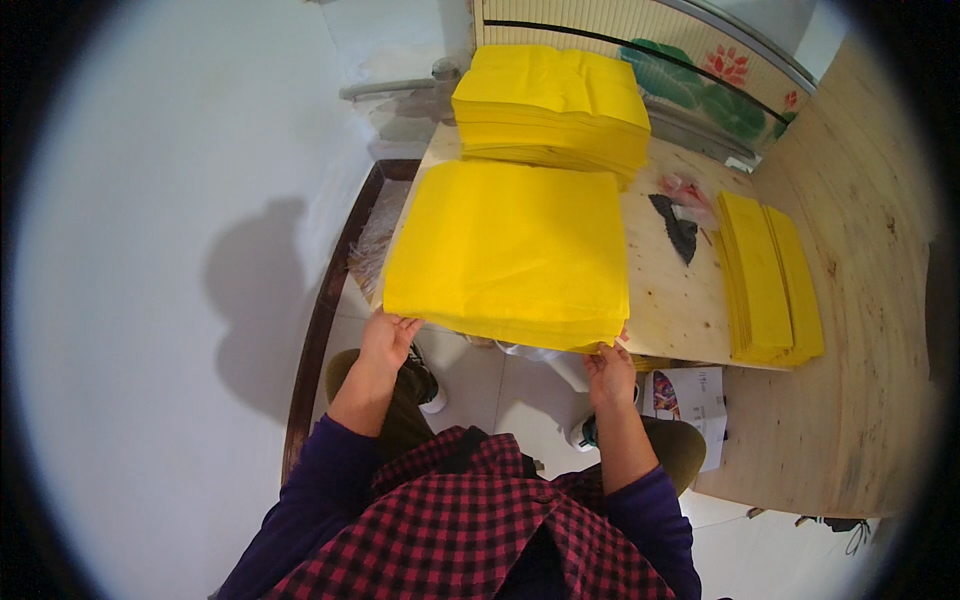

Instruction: The person folds yellow sheets of packing material on a wooden table, aligning edges and creasing folds. They repeatedly pick up, fold, and restack the sheets, occasionally using a small pink tool to assist with alignment.

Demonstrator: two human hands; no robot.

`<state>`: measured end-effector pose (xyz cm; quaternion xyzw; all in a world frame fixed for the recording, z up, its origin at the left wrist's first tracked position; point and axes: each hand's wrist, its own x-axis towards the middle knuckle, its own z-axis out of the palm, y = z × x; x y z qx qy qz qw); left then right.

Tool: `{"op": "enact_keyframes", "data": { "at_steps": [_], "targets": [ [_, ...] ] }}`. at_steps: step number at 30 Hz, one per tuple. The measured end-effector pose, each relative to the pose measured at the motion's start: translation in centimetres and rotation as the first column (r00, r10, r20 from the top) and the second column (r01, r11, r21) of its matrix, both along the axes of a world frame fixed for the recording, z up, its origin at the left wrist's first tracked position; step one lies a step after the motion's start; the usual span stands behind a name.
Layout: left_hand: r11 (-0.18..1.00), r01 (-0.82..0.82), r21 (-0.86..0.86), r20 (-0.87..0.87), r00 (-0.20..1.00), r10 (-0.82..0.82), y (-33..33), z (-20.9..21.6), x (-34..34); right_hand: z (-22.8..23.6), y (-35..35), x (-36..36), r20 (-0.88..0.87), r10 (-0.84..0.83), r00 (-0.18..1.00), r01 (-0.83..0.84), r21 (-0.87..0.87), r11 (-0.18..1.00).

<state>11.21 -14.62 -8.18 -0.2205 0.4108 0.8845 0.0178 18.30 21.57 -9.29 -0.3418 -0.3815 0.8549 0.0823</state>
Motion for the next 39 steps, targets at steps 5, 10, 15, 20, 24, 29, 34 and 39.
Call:
{"op": "enact_keyframes", "data": {
  "at_steps": [5,10,15,20,24,29,34,39],
  "targets": [
    [0.996,0.009,0.084,-0.057,0.998,-0.004,0.1,-0.9,0.6,-0.5,0.4,-0.4,0.004,-0.003,1.0,0.003,0.028,1.0],
    [0.993,0.013,0.116,-0.069,0.998,-0.005,-0.3,-0.9,0.5,-1.1,0.3,-0.3,-0.016,-0.016,1.0,0.017,0.048,0.999],
    [0.996,-0.009,0.091,-0.029,1.0,0.012,-0.6,-0.8,0.4,-0.6,-0.3,-0.3,-0.022,-0.021,1.0,0.022,0.042,0.999],
    [0.995,0.015,0.095,-0.083,0.997,-0.007,-0.9,-0.2,0.5,-0.2,-1.3,0.5,0.003,-0.057,0.998,0.057,0.037,0.998],
    [0.999,0.012,0.041,-0.111,0.994,-0.007,-1.2,-0.1,1.4,-0.2,-1.9,1.4,-0.008,-0.047,0.999,0.048,0.048,0.998],
    [0.988,0.086,0.132,-0.149,0.987,-0.066,-2.4,-2.3,1.5,-0.5,-2.0,1.7,-0.011,-0.05,0.999,0.05,0.069,0.996],
    [0.984,0.078,0.158,-0.13,0.99,-0.058,-2.8,-3.3,1.6,-1.4,-2.1,2.1,-0.044,-0.043,0.998,0.046,0.066,0.997],
    [0.993,0.052,0.103,-0.081,0.996,-0.044,-2.6,-2.7,1.3,-2.6,-1.9,2.2,-0.046,-0.007,0.999,0.008,0.03,1.0]
  ]
}}
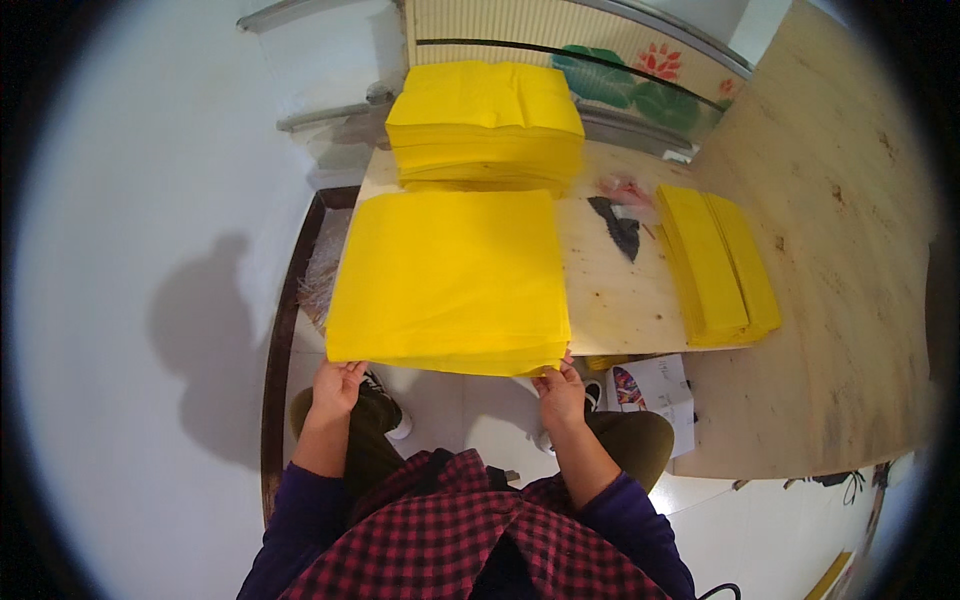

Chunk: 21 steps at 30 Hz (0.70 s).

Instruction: The person folds yellow sheets of packing material on a wooden table, aligning edges and creasing folds. They repeatedly pick up, fold, and restack the sheets, occasionally using a small pink tool to assist with alignment.

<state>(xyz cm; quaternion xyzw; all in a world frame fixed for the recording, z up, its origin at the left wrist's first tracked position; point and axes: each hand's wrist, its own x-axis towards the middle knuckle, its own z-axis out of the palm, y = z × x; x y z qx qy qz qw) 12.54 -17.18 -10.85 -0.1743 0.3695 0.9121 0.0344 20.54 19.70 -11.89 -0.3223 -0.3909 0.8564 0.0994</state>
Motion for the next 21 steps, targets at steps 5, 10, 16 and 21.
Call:
{"op": "enact_keyframes", "data": {
  "at_steps": [5,10,16,21],
  "targets": [
    [0.998,0.032,0.055,-0.045,0.999,-0.03,-0.9,-1.0,0.2,-0.6,0.3,1.0,0.032,0.031,0.999,-0.033,0.066,0.997],
    [0.99,0.122,0.07,-0.117,0.987,-0.113,-2.7,-1.2,0.8,-0.2,3.6,2.9,0.067,-0.101,0.993,0.088,0.167,0.982],
    [0.798,-0.157,-0.582,-0.059,0.987,0.151,-2.7,1.8,2.9,1.1,14.0,-1.7,-0.073,-0.136,0.988,0.154,0.535,0.831],
    [0.185,-0.341,-0.922,-0.35,0.937,-0.013,-5.8,4.0,5.5,1.7,19.6,-9.7,0.004,-0.087,0.996,0.044,0.842,0.538]
  ]
}}
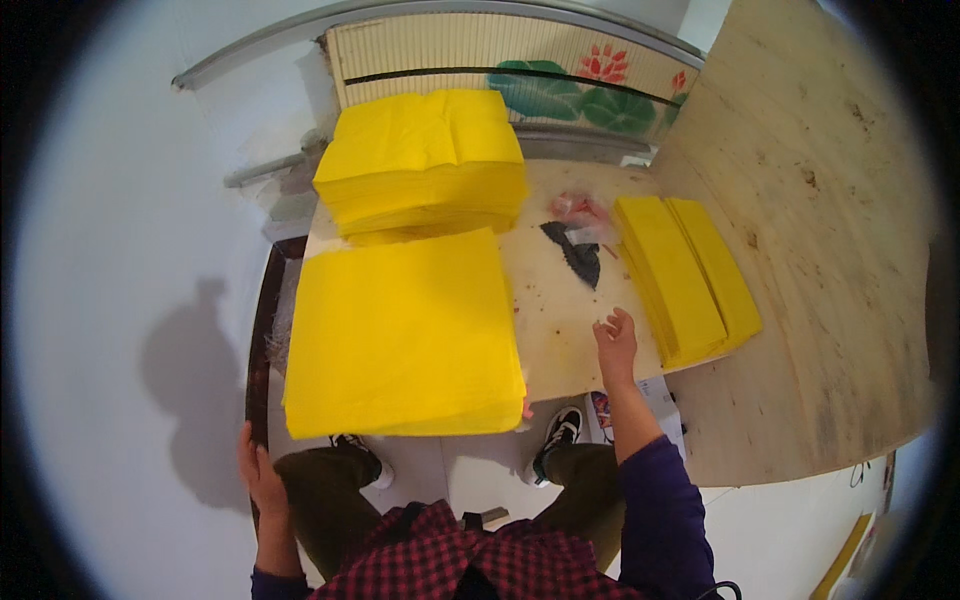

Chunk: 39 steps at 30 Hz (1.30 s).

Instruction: The person folds yellow sheets of packing material on a wooden table, aligning edges and creasing folds. They repeatedly pick up, fold, and restack the sheets, occasionally using a small pink tool to assist with alignment.

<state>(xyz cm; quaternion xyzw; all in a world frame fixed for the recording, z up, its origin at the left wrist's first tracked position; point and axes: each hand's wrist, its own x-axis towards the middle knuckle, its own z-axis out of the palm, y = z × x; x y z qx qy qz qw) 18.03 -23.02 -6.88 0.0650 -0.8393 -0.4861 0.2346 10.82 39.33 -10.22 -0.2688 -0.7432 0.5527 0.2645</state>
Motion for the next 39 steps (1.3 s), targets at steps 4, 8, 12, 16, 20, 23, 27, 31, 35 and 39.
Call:
{"op": "enact_keyframes", "data": {
  "at_steps": [4,8,12,16,20,23,27,31,35,39],
  "targets": [
    [0.915,0.023,-0.403,0.179,0.982,0.054,0.0,0.3,1.1,-0.2,2.5,-7.1,0.084,-0.019,0.996,-0.005,0.274,0.962],
    [0.907,0.027,-0.419,0.28,0.955,0.101,2.1,-0.4,0.6,-0.8,4.2,-12.9,0.013,-0.012,1.0,0.004,0.471,0.882],
    [0.87,0.047,-0.491,0.295,0.949,0.116,2.3,-0.2,-0.2,-0.7,5.1,-16.8,0.107,-0.054,0.993,-0.004,0.478,0.879],
    [0.893,0.018,-0.451,0.308,0.941,0.136,2.5,-0.5,-0.8,-0.1,6.4,-19.9,0.147,0.045,0.988,-0.108,0.454,0.884],
    [0.824,0.054,-0.564,0.307,0.94,0.148,2.8,-0.2,-0.7,-0.8,7.0,-23.4,0.119,0.069,0.991,-0.126,0.589,0.798],
    [0.789,0.099,-0.606,0.317,0.94,0.125,2.6,-0.1,-1.1,-1.3,6.7,-26.4,0.148,0.071,0.986,-0.146,0.586,0.797],
    [0.762,0.113,-0.638,0.315,0.941,0.125,2.3,-0.4,-1.4,-1.4,6.1,-30.2,0.169,0.131,0.977,-0.204,0.55,0.81],
    [0.862,0.065,-0.503,0.371,0.917,0.148,2.4,-0.5,-1.6,-1.0,5.4,-33.2,0.226,0.228,0.947,-0.317,0.554,0.77],
    [0.831,0.086,-0.55,0.346,0.929,0.132,2.6,-0.3,-1.9,-0.3,4.8,-32.8,0.236,0.292,0.927,-0.375,0.535,0.757],
    [0.708,0.153,-0.69,0.355,0.923,0.146,2.8,0.1,-1.9,0.2,3.8,-29.3,0.117,0.244,0.963,-0.267,0.565,0.781]
  ]
}}
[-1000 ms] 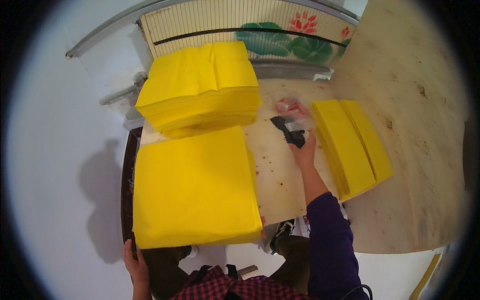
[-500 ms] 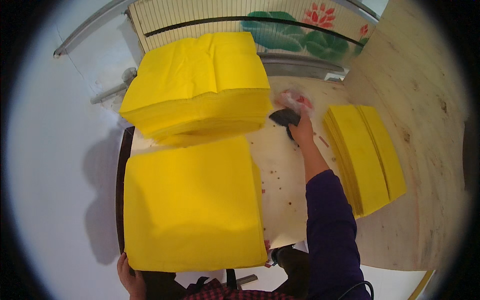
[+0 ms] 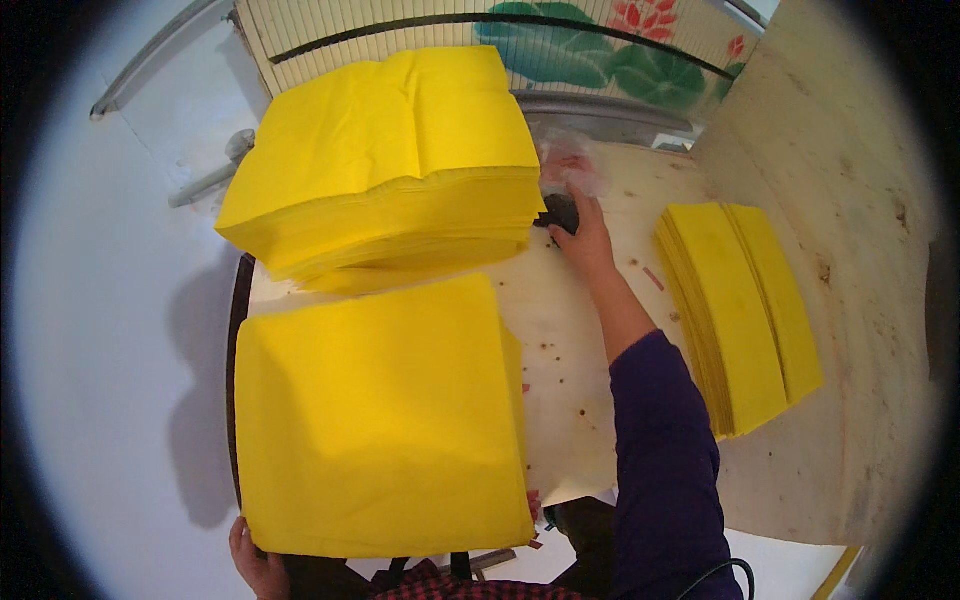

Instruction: The person folds yellow sheets of packing material on a wooden table, aligning edges and creasing folds. They repeatedly pick up, fold, and restack the sheets, occasionally using a small pink tool to assist with alignment.

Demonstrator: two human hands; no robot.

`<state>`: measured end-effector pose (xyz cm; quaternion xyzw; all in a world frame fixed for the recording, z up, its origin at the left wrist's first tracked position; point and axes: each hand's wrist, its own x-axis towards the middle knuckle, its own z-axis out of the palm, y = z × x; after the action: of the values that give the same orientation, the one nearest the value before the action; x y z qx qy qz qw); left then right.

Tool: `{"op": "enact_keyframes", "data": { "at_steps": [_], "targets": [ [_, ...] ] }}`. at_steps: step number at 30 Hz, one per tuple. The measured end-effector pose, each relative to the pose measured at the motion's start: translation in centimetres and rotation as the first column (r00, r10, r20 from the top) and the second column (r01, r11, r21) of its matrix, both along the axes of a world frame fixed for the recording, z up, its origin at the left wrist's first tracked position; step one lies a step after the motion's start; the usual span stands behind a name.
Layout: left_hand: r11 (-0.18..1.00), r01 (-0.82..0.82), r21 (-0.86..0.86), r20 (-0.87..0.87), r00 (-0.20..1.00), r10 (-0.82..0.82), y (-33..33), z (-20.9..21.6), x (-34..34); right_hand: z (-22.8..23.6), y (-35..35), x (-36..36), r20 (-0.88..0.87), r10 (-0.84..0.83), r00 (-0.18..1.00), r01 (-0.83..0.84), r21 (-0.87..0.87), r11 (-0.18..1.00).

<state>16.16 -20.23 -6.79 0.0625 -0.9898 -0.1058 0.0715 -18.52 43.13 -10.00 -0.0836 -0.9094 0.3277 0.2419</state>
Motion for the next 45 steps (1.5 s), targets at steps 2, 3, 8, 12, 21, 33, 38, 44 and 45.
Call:
{"op": "enact_keyframes", "data": {
  "at_steps": [2,3,8,12,21,33,38,44,45],
  "targets": [
    [0.995,-0.046,0.092,0.005,0.999,0.046,0.2,0.1,0.0,0.1,-0.1,2.3,-0.106,0.013,0.994,-0.013,-0.003,1.0],
    [0.974,-0.096,0.205,0.013,0.995,0.096,0.4,0.1,0.0,0.1,0.0,3.4,-0.178,0.036,0.983,-0.035,0.008,0.999],
    [0.96,-0.119,0.254,0.014,0.993,0.119,0.7,0.3,0.3,0.9,3.4,8.6,0.234,-0.34,0.911,0.185,0.506,0.842],
    [0.977,-0.061,0.206,0.005,0.998,0.061,0.3,0.1,0.4,1.8,5.1,9.2,0.535,-0.477,0.698,0.063,0.617,0.784],
    [0.982,-0.026,0.186,-0.037,0.999,0.034,0.1,-0.1,0.4,1.5,5.4,8.2,0.255,-0.396,0.882,0.023,0.817,0.577],
    [0.989,-0.019,0.145,-0.02,1.0,0.022,1.1,0.8,0.0,1.4,8.9,5.9,0.498,-0.283,0.82,-0.049,0.554,0.831],
    [0.981,-0.05,0.19,-0.047,0.997,0.059,1.4,1.1,0.3,4.9,8.0,5.3,0.514,-0.108,0.851,-0.069,0.314,0.947],
    [0.984,-0.042,0.175,-0.065,0.996,0.054,1.4,1.0,0.0,11.9,6.2,-1.1,-0.036,-0.092,0.995,0.098,0.227,0.969],
    [0.984,-0.036,0.175,-0.069,0.996,0.049,1.3,1.0,-0.1,12.6,6.0,-1.9,-0.106,-0.076,0.991,0.095,0.19,0.977]
  ]
}}
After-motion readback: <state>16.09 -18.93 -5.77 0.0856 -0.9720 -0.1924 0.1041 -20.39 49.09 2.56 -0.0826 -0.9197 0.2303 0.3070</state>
